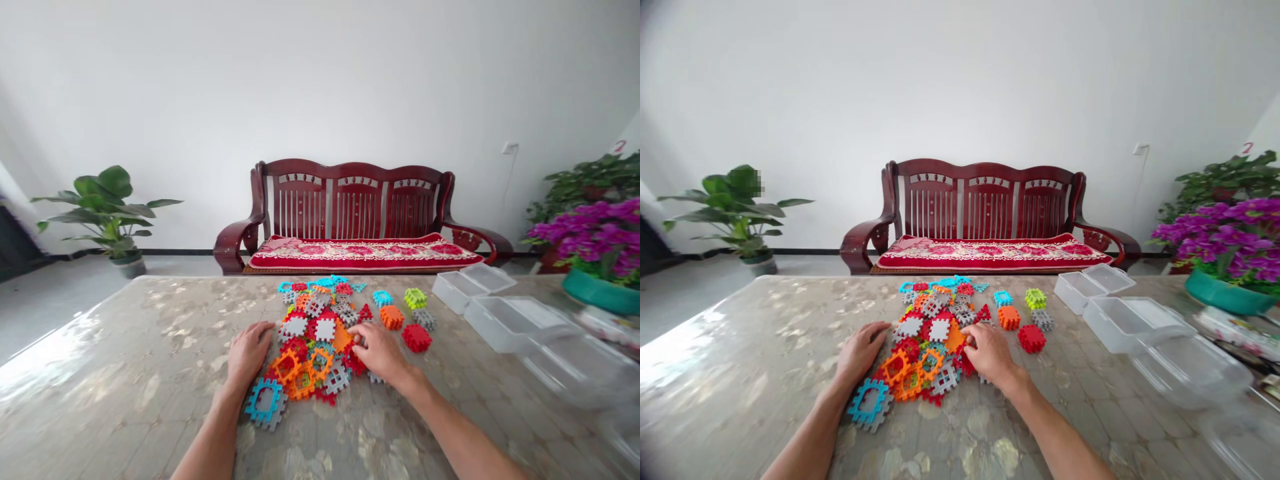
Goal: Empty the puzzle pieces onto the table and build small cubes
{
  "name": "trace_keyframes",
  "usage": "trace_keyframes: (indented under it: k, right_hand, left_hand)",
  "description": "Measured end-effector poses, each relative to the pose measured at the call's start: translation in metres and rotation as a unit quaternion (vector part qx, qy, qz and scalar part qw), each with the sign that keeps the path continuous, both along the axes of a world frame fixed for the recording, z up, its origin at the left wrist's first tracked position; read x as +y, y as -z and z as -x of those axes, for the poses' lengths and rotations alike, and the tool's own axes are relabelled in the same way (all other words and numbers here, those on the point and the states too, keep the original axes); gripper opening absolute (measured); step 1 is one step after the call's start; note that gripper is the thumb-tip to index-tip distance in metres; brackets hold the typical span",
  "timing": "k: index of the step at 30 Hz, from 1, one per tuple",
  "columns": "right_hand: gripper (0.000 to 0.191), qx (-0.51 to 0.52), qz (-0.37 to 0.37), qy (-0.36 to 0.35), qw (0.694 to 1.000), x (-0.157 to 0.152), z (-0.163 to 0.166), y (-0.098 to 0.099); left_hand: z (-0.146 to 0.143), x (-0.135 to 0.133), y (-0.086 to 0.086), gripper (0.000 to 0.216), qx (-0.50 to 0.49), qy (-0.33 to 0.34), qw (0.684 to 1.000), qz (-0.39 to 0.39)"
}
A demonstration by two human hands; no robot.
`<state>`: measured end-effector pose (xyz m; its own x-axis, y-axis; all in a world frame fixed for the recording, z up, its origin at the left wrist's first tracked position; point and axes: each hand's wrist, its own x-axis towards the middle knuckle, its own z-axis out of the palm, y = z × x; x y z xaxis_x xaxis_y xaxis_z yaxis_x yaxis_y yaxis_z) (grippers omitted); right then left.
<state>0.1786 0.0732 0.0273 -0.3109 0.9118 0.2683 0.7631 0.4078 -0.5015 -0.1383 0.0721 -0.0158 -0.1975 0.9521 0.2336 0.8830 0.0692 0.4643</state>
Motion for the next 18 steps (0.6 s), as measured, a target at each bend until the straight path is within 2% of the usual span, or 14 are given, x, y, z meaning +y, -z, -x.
trace_keyframes:
  k: [2, 4, 8, 10, 12, 15, 18]
  right_hand:
    - [0.031, 0.035, 0.013, -0.001, 0.999, 0.001, -0.004, -0.002]
    - [0.027, 0.074, -0.006, 0.008, 0.997, 0.002, -0.01, -0.004]
    - [0.018, 0.118, -0.141, 0.048, 0.982, 0.003, -0.026, -0.001]
    - [0.016, 0.113, -0.186, 0.062, 0.974, 0.0, -0.032, 0.005]
    - [0.014, 0.09, -0.178, 0.045, 0.979, -0.004, -0.038, 0.012]
    - [0.013, 0.068, -0.117, -0.002, 0.991, -0.011, -0.043, 0.021]
    - [0.014, 0.094, -0.097, 0.036, 0.99, -0.012, -0.049, 0.025]
  left_hand:
    - [0.0, 0.001, 0.001, 0.033, 0.0, -0.001, 1.0, -0.004]
    - [0.001, 0.002, 0.002, 0.033, 0.0, -0.003, 1.0, -0.006]
    - [0.002, 0.002, 0.004, 0.033, 0.002, -0.001, 1.0, -0.002]
    - [0.002, 0.002, 0.004, 0.033, 0.003, 0.0, 1.0, 0.0]
    - [0.002, 0.002, 0.004, 0.033, 0.005, 0.002, 1.0, 0.0]
    - [0.002, 0.002, 0.004, 0.033, 0.007, 0.002, 1.0, 0.001]
    - [0.002, 0.003, 0.004, 0.033, 0.008, 0.0, 1.0, -0.001]
